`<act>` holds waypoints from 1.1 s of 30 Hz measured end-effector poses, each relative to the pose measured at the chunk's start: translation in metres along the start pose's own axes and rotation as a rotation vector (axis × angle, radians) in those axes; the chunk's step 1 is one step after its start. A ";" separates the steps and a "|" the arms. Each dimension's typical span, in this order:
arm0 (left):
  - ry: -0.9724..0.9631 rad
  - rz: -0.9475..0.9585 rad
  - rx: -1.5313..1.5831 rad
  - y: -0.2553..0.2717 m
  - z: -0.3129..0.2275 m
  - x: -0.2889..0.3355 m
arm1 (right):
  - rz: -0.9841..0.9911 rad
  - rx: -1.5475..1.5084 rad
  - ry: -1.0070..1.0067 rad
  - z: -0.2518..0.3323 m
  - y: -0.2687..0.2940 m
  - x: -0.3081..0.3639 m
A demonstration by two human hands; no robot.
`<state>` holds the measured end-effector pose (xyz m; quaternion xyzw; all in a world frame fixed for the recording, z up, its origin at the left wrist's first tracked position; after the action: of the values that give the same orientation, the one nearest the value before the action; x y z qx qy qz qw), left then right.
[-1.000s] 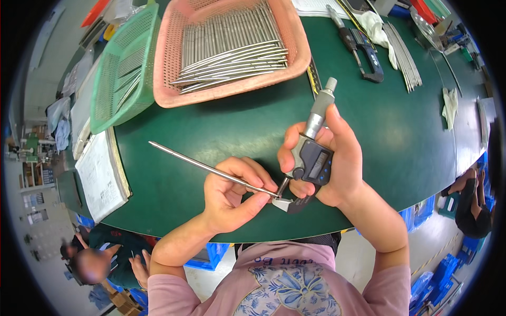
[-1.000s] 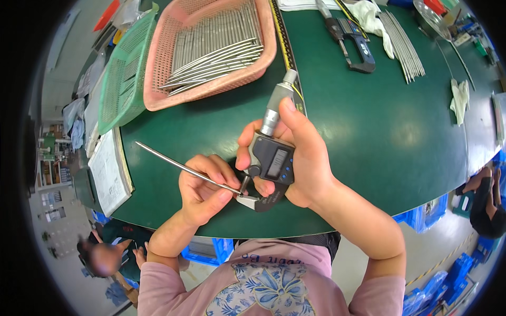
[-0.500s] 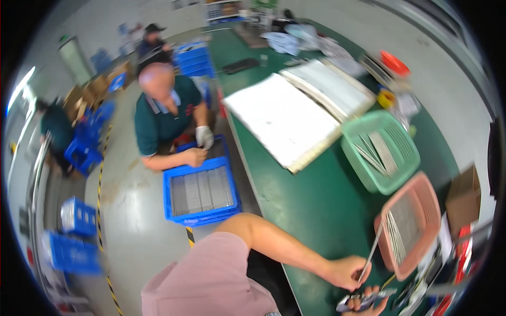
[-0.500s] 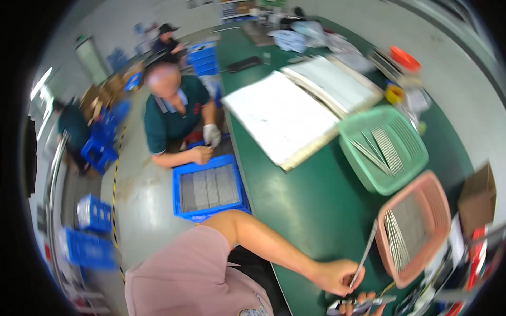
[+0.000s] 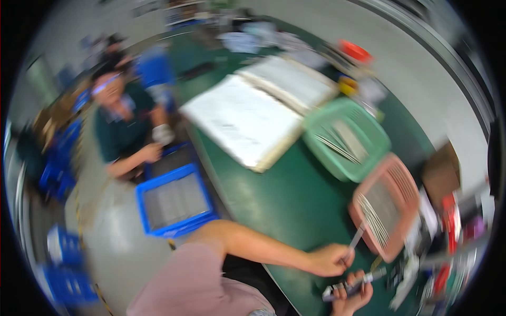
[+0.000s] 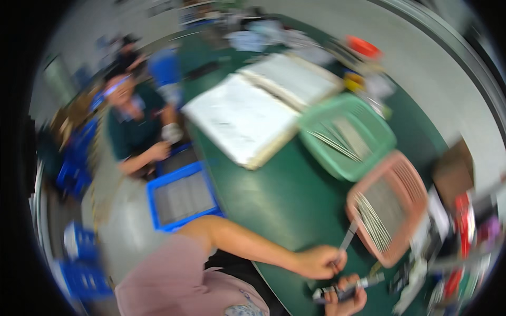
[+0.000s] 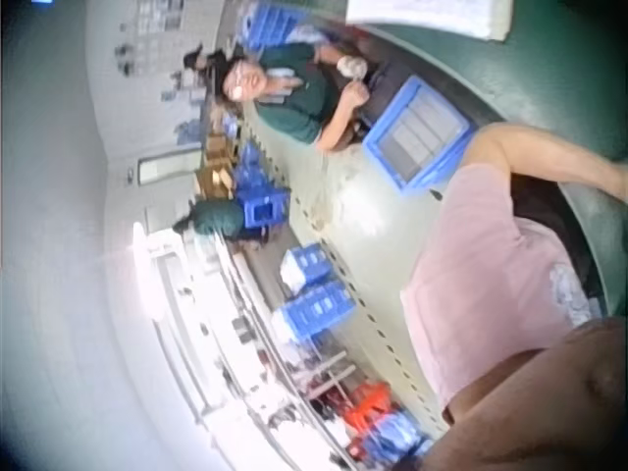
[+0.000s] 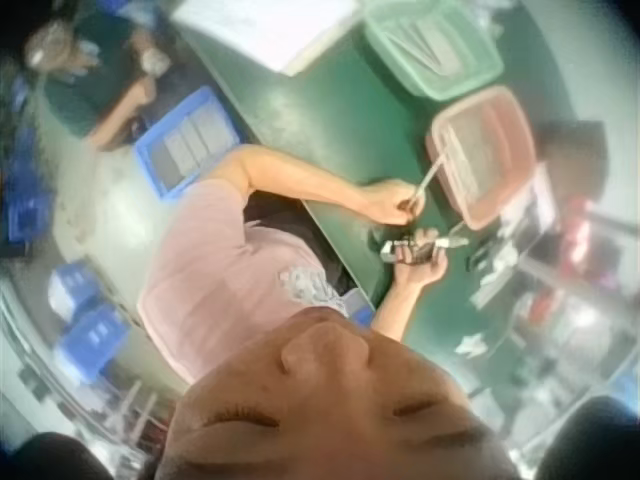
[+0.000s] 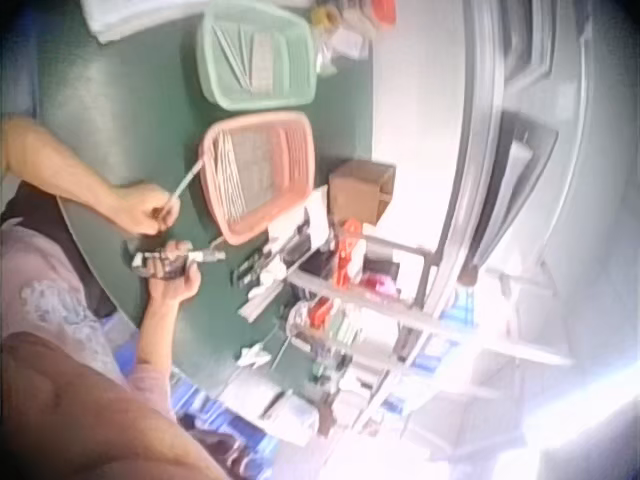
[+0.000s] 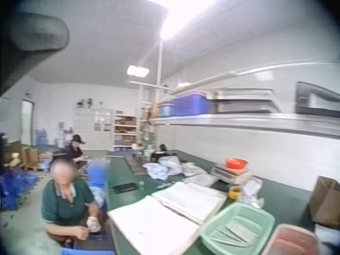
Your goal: The person repeatedly picks up thin metal rods from a pink basket and measures their diameter using a digital caliper. After each measurement, the rod is placed back into the basket. The process is repeated for multiple rods throughout the clip.
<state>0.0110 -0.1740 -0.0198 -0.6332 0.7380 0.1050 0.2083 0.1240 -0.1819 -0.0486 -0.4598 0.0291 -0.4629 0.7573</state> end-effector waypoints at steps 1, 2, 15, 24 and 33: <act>-0.008 0.043 -0.004 -0.005 0.003 -0.005 | 0.028 -0.044 -0.039 0.002 -0.002 0.000; 0.012 0.081 -0.082 -0.004 0.002 -0.006 | 0.118 -0.006 -0.052 0.001 -0.010 -0.004; 0.220 0.319 0.111 -0.042 -0.003 -0.031 | 0.730 0.093 -0.117 -0.012 -0.067 0.038; 0.651 0.693 0.112 -0.223 0.071 -0.107 | 0.944 0.067 -0.135 -0.008 -0.083 0.057; 0.761 0.560 -0.090 -0.264 0.150 -0.138 | 0.934 -0.021 -0.076 0.013 -0.077 0.055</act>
<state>0.3111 -0.0345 -0.0636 -0.4120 0.8988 -0.0506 -0.1411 0.1095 -0.2249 0.0351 -0.4217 0.2098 -0.0549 0.8804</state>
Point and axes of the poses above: each hand's wrist, its own x-axis away from the middle knuckle, its own y-axis out of the back of the hand, z = x × y, the point moved 10 cm from there along -x, towards the middle knuckle, and after that the axes turned 11 degrees about -y, right-handed, at the moved point
